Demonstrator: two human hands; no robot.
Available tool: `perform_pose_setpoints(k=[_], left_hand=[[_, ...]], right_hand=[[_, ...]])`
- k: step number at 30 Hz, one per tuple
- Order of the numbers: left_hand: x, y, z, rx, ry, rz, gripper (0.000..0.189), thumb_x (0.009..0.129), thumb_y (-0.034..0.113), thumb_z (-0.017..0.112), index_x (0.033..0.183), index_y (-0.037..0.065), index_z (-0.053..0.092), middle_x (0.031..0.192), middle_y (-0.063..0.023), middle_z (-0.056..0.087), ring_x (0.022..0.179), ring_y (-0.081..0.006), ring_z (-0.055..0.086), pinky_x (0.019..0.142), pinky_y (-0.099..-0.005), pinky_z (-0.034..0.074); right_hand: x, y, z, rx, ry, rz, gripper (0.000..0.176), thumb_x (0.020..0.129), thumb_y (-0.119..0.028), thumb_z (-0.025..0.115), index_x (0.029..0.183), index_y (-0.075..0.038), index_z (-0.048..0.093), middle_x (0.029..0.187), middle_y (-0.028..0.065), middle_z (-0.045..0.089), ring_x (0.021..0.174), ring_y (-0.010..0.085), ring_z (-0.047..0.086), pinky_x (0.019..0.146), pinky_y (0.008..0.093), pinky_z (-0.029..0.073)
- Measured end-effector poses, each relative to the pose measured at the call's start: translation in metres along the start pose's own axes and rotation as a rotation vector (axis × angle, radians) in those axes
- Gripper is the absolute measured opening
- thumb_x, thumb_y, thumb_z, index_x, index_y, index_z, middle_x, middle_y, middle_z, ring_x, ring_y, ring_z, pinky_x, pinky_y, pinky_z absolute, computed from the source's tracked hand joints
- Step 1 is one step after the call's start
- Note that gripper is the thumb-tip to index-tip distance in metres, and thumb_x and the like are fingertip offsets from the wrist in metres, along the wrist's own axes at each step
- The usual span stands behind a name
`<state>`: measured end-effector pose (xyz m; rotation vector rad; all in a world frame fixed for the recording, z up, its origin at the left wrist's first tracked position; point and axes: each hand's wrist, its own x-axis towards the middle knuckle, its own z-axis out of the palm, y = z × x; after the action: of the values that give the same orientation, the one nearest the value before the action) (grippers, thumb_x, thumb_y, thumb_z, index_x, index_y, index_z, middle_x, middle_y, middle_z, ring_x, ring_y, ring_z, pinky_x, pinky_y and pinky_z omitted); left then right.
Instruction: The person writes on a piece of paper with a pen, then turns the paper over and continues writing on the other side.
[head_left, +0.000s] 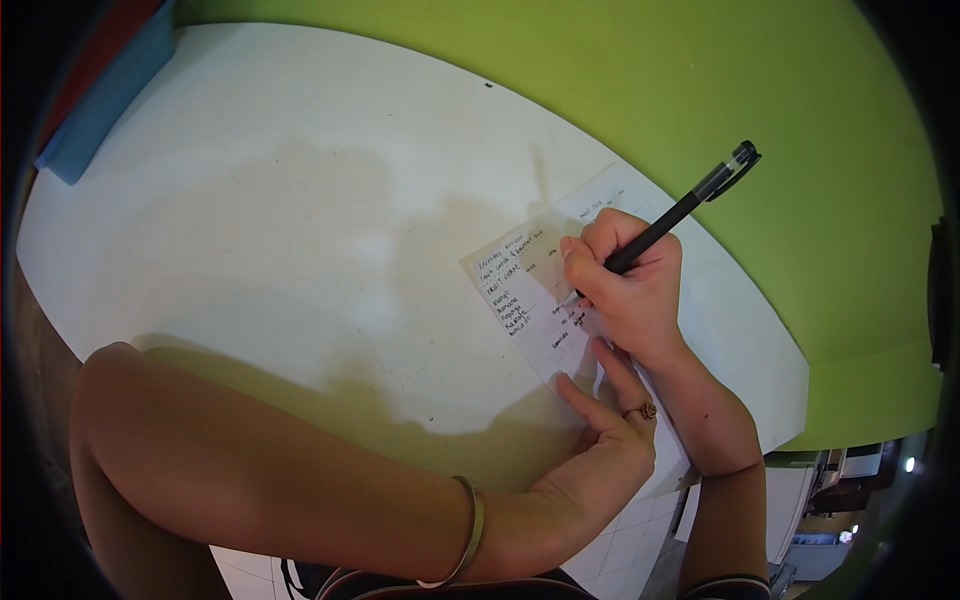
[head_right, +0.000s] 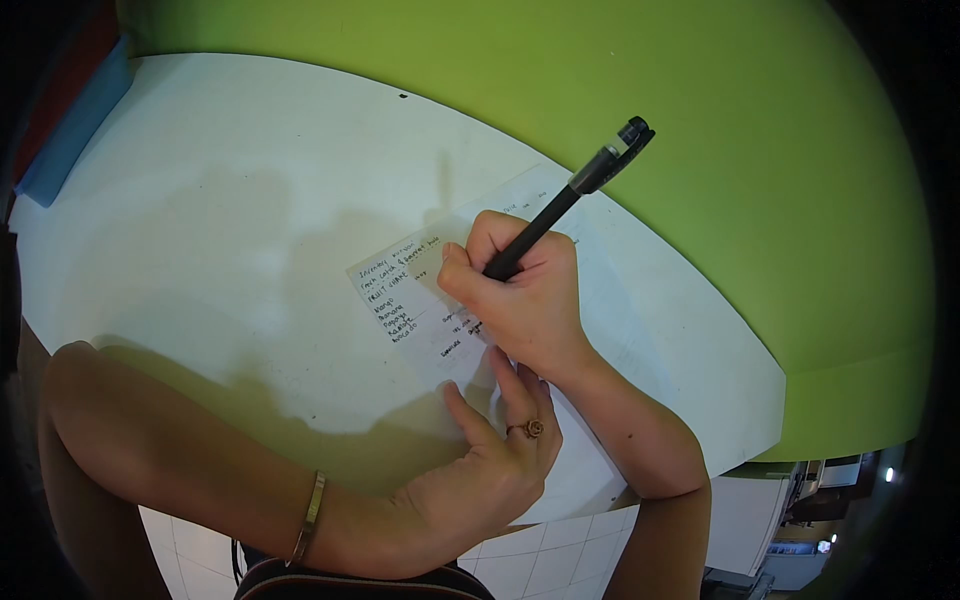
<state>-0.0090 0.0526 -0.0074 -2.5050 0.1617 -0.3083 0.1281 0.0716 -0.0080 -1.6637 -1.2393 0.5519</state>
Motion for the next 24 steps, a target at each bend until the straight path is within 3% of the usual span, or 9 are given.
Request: perform_pose_setpoints(k=[2,5,8,12,17,20,24], left_hand=[[0.0002,-0.0012,-0.0003,0.002,-0.011,0.013,0.041,0.069,0.028,0.062,0.103,0.005,0.067,0.107,-0.0177,0.056,0.091,-0.04,0.06,0.057,-0.038,0.059],[-0.0005,-0.0023,-0.0008,0.004,-0.01,0.055,0.046,0.076,0.027,0.057,0.108,-0.006,0.059,0.105,-0.0228,0.058,0.09,-0.0445,0.06,0.055,-0.0446,0.057],[0.0001,-0.0004,0.0003,-0.012,-0.003,-0.004,0.043,0.07,0.03,0.061,0.104,0.005,0.066,0.107,-0.0176,0.056,0.091,-0.04,0.06,0.056,-0.0382,0.059],[0.0004,0.0007,0.0006,-0.019,-0.004,-0.011,0.044,0.07,0.03,0.061,0.105,0.004,0.066,0.107,-0.0179,0.056,0.091,-0.0402,0.06,0.057,-0.0378,0.059],[-0.0007,0.0015,0.0004,0.007,-0.014,-0.02,0.044,0.07,0.031,0.06,0.106,0.005,0.065,0.109,-0.0187,0.055,0.092,-0.0402,0.06,0.057,-0.0374,0.059],[-0.0016,0.002,0.0002,-0.013,0.003,-0.001,0.044,0.077,0.024,0.055,0.108,-0.007,0.058,0.108,-0.0255,0.058,0.092,-0.0443,0.059,0.056,-0.0444,0.057],[-0.0017,0.0028,0.0025,0.008,0.003,0.009,0.044,0.077,0.024,0.055,0.108,-0.007,0.058,0.108,-0.0255,0.058,0.093,-0.0445,0.059,0.056,-0.0444,0.057]], right_hand=[[0.0,-0.0021,0.0016,-0.005,0.02,0.006,0.036,0.078,0.007,0.055,0.053,-0.008,0.034,0.048,-0.0039,0.04,0.042,0.0025,0.032,0.041,0.0211,0.026],[-0.0003,-0.0038,0.002,0.012,0.021,0.021,0.036,0.078,0.007,0.055,0.053,-0.008,0.033,0.049,-0.0039,0.04,0.042,0.0025,0.032,0.041,0.0212,0.025],[-0.0001,-0.0026,0.0015,0.02,0.013,0.012,0.036,0.078,0.007,0.055,0.053,-0.008,0.033,0.049,-0.0039,0.04,0.042,0.0025,0.032,0.041,0.0214,0.025],[-0.0007,-0.0013,0.0023,0.048,0.034,0.02,0.036,0.076,0.0,0.061,0.054,-0.007,0.033,0.05,-0.0066,0.034,0.049,0.0022,0.029,0.044,0.0227,0.023],[0.0026,-0.0012,-0.0017,0.104,0.026,0.063,0.036,0.076,0.002,0.061,0.053,-0.007,0.034,0.049,-0.0057,0.035,0.046,0.0021,0.032,0.043,0.0216,0.026],[0.0013,-0.001,-0.0016,0.087,0.014,0.046,0.035,0.076,0.002,0.06,0.053,-0.007,0.035,0.048,-0.0055,0.037,0.045,0.0021,0.034,0.044,0.0206,0.029],[0.0005,-0.0028,-0.0001,0.068,0.016,0.052,0.035,0.076,0.001,0.061,0.053,-0.007,0.036,0.048,-0.0054,0.038,0.045,0.0021,0.035,0.043,0.0204,0.029]])
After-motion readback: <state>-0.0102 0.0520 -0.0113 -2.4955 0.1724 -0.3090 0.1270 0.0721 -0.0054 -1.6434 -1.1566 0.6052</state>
